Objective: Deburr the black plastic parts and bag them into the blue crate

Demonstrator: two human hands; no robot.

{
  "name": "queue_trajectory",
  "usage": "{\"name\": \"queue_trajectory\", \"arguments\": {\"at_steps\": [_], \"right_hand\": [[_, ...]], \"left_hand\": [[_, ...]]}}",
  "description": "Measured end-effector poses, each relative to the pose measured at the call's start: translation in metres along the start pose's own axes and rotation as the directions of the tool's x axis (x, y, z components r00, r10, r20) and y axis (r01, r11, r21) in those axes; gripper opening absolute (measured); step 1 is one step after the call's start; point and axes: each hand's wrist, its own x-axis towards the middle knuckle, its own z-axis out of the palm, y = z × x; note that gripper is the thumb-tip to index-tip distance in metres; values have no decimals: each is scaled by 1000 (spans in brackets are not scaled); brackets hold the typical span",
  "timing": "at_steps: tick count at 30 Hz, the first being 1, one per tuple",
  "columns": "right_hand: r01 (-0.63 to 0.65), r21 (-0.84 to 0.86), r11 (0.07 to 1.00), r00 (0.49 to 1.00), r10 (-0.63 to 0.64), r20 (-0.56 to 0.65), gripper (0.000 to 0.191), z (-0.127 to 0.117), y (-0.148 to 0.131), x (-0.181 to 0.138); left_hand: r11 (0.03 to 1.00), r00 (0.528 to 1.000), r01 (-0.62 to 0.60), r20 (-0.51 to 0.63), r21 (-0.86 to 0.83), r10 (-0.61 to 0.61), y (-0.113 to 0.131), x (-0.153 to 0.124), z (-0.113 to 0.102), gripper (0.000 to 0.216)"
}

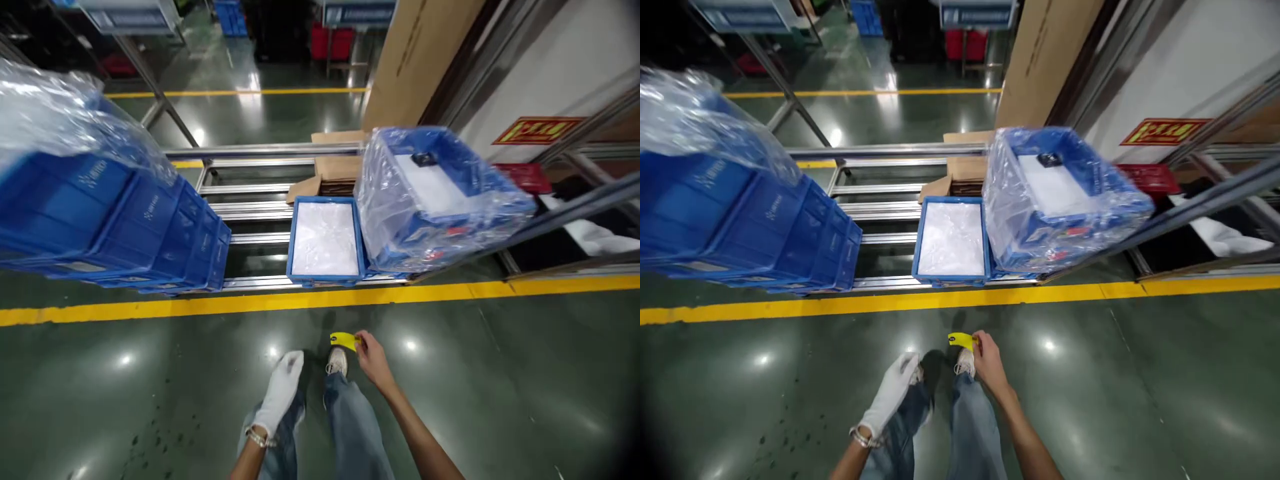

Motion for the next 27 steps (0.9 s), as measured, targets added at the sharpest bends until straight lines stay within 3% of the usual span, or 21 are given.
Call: {"name": "queue_trajectory", "arguments": {"at_steps": [3, 6, 9, 12, 15, 19, 24, 27], "right_hand": [[43, -7, 999, 999, -43, 25, 20, 43, 65, 79], [81, 41, 996, 997, -82, 17, 23, 79, 127, 131], [104, 120, 987, 994, -106, 5, 33, 105, 173, 160], [170, 197, 966, 985, -163, -52, 45, 128, 201, 178], [242, 284, 928, 963, -194, -188, 40, 151, 217, 194], [361, 261, 895, 917, -290, -272, 28, 174, 228, 208], [411, 254, 875, 895, -335, -294, 19, 184, 227, 212], [416, 245, 876, 887, -330, -324, 20, 184, 220, 214]], "left_hand": [[997, 998, -39, -46, -73, 36, -25, 105, 38, 43], [979, 990, -111, -105, -169, 94, -61, 192, 79, 39], [941, 978, -170, -166, -294, 125, -95, 259, 114, 38], [887, 967, -224, -207, -404, 151, -122, 309, 134, 40], [850, 931, -353, -234, -391, 279, -138, 339, 137, 42], [779, 833, -554, -212, -295, 512, -139, 353, 132, 45], [770, 759, -634, -248, -71, 602, -125, 357, 127, 18], [746, 723, -666, -244, 7, 647, -119, 361, 127, 16]]}}
